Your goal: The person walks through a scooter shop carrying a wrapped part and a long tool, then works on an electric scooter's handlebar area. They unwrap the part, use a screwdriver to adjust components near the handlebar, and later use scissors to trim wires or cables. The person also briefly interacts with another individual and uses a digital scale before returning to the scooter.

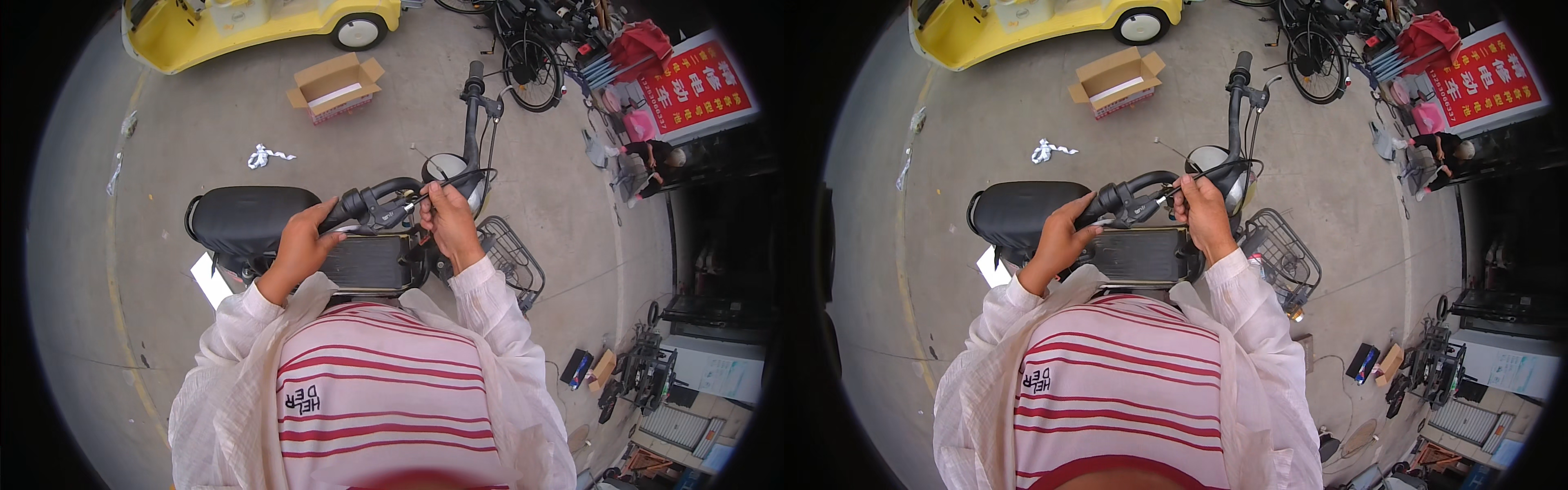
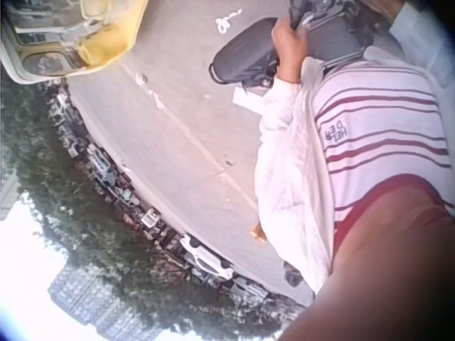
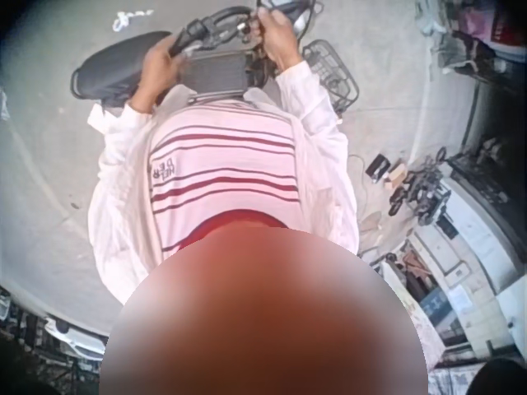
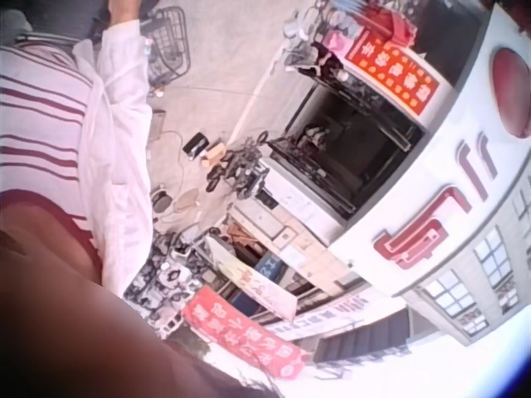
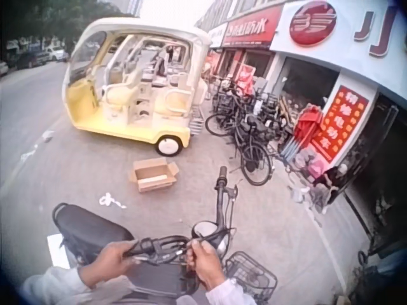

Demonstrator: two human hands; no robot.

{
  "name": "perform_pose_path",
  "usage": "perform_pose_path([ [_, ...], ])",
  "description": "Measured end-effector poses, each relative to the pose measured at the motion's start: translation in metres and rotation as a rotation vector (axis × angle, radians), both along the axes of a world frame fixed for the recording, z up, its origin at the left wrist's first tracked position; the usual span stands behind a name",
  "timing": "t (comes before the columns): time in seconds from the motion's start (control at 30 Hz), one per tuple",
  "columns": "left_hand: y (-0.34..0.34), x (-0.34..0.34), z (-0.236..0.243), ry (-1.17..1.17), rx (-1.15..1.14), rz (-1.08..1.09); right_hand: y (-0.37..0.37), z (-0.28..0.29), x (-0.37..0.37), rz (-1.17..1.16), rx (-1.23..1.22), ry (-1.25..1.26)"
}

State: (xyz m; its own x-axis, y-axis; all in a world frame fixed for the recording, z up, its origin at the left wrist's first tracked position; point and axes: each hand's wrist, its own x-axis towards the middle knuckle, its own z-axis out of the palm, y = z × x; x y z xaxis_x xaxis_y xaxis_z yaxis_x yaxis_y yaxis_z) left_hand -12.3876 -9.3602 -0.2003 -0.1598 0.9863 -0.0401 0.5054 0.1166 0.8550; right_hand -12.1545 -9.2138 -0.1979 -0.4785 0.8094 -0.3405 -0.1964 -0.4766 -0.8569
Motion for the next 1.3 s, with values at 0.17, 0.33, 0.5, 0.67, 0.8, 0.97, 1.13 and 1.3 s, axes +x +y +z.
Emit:
perform_pose_path([
  [0.17, -0.004, 0.003, 0.014, 0.299, 0.127, -0.049, 0.0, -0.001, 0.001, 0.006, -0.002, 0.012],
  [0.33, -0.004, 0.009, 0.016, 0.315, 0.096, -0.016, -0.003, 0.001, -0.002, -0.052, -0.009, 0.023],
  [0.5, 0.0, -0.001, 0.0, 0.083, -0.023, -0.013, -0.005, 0.002, -0.003, -0.057, -0.008, 0.03],
  [0.67, -0.006, 0.011, 0.011, 0.39, 0.119, -0.014, -0.005, 0.001, -0.004, -0.068, -0.012, 0.039],
  [0.8, -0.007, 0.013, 0.009, 0.412, 0.119, -0.003, -0.007, 0.001, -0.005, -0.062, 0.006, 0.028],
  [0.97, -0.004, 0.007, 0.007, 0.374, 0.086, -0.045, -0.022, 0.0, 0.0, -0.049, -0.056, 0.055],
  [1.13, -0.006, 0.007, 0.015, 0.317, 0.11, -0.094, -0.062, -0.029, 0.038, -0.149, -0.219, 0.193],
  [1.3, -0.008, 0.008, 0.009, 0.354, 0.136, -0.115, -0.118, -0.038, 0.081, -0.338, -0.329, 0.457],
])
